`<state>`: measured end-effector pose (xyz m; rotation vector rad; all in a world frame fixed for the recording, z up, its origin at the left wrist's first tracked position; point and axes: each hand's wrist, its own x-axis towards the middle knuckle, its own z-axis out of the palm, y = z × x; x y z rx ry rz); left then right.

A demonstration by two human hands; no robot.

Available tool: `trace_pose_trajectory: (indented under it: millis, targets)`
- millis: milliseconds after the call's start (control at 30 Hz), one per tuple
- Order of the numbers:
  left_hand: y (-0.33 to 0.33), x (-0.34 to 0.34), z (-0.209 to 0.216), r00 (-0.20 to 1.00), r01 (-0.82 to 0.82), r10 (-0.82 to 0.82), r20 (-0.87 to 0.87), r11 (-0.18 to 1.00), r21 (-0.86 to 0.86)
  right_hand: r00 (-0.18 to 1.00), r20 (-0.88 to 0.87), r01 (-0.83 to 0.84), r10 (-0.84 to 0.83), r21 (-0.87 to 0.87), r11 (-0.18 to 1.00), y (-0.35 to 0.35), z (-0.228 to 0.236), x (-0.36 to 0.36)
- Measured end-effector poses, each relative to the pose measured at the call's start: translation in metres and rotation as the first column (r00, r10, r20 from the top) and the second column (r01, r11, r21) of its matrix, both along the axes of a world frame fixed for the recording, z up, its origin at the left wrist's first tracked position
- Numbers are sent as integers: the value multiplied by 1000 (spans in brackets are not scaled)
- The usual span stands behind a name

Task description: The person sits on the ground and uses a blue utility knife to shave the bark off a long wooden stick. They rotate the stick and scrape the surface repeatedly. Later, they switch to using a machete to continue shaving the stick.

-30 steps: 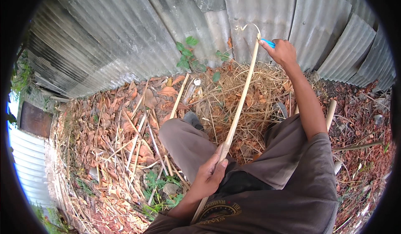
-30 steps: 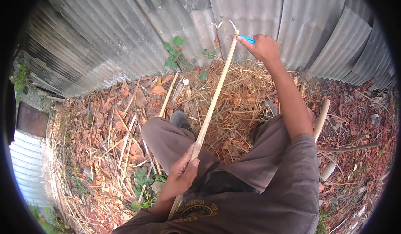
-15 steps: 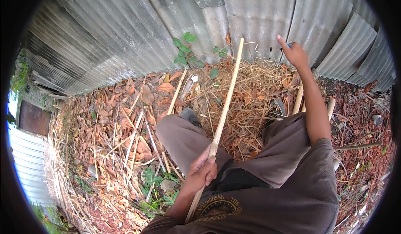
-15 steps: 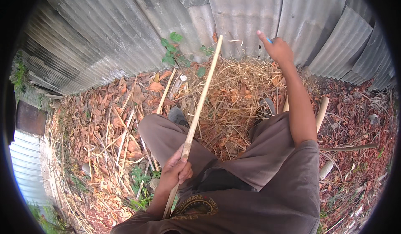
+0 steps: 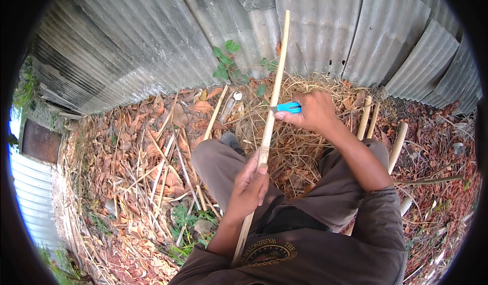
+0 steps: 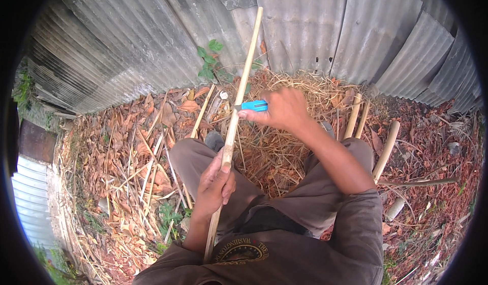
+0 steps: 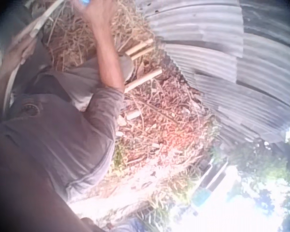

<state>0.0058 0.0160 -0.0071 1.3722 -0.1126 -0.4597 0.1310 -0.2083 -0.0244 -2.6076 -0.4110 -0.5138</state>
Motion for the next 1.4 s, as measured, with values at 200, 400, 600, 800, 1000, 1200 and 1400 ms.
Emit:
trace_pose_trajectory:
  millis: [200,400,600,800,1000,1200,1400]
  targets:
    - [-1,0,2,999,30,-30,-16,999,24,996,31,85,-83,-93,992,-14,-1,22]
    - [-1,-15,2,992,89,-94,80,994,71,943,-73,325,-325,-17,946,-56,7,67]
    - [9,-15,2,998,63,-63,10,997,54,976,-139,158,-165,-60,986,-16,3,19]
    - [10,-19,2,996,83,-85,37,995,53,980,-75,185,-185,4,983,-25,-3,34]
    - [13,-34,1,988,134,-131,-80,991,28,946,-41,314,-321,-122,942,-72,18,87]
    - [16,-75,2,941,267,-263,-214,964,-8,659,-277,746,-699,116,656,-196,-36,115]
    - [14,-5,-12,998,26,-26,-64,1000,6,873,-239,430,-424,-31,902,-108,5,55]
